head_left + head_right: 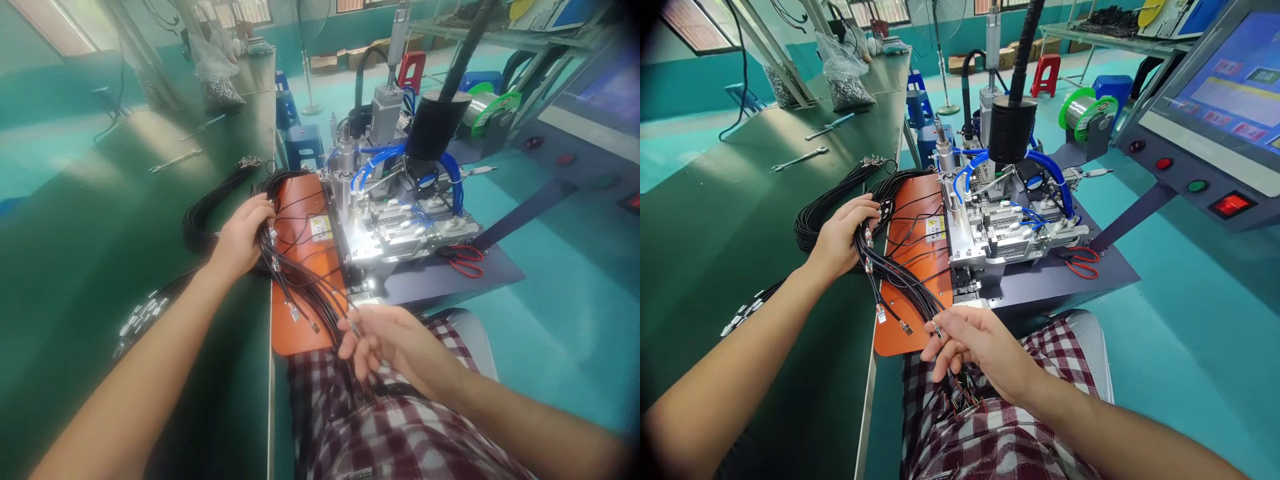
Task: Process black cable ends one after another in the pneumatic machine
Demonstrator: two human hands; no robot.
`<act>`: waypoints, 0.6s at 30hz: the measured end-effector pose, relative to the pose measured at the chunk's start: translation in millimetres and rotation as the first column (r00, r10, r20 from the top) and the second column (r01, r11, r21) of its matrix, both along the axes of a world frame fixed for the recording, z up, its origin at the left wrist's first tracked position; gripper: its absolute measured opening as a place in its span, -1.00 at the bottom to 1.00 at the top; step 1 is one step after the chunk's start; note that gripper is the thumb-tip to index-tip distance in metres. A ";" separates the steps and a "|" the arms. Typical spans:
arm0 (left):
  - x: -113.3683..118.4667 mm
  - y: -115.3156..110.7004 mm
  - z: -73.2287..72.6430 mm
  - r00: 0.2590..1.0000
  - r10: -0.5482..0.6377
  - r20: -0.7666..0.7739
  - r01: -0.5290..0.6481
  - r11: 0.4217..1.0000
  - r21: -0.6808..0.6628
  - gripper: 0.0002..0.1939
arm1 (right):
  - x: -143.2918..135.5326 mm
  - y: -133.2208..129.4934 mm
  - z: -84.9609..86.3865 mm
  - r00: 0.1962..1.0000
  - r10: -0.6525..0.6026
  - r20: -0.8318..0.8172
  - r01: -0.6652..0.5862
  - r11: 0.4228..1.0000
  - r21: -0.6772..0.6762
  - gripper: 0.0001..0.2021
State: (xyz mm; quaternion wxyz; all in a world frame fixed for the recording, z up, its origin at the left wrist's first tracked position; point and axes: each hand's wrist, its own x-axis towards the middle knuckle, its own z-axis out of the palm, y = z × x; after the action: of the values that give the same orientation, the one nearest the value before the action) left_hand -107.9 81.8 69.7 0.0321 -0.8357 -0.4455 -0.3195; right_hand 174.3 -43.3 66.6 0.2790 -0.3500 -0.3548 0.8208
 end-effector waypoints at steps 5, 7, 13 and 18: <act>0.4 0.6 -0.4 1.000 0.017 0.007 -0.017 1.000 -0.015 -0.85 | 0.0 3.0 0.3 0.998 -0.022 0.056 0.021 1.000 0.022 -0.74; 0.1 1.0 -0.2 1.000 0.013 0.012 -0.013 1.000 -0.013 -0.85 | 0.8 4.1 -0.7 0.998 0.006 0.057 -0.006 1.000 0.001 -0.76; 0.1 2.0 0.5 1.000 -0.010 0.021 0.010 1.000 0.005 -0.86 | -0.3 3.6 -3.8 0.998 0.055 -0.035 -0.058 0.991 -0.119 -0.79; 0.9 1.0 1.6 1.000 0.001 0.026 -0.001 1.000 -0.017 -0.85 | -5.3 1.9 -4.0 0.994 0.080 -0.073 -0.091 0.981 -0.169 -0.80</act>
State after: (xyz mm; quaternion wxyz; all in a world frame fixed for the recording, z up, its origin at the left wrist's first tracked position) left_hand -107.0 82.7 71.3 0.0194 -0.8315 -0.4491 -0.3264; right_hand 169.0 -41.4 62.6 0.2237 -0.3302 -0.2880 0.8707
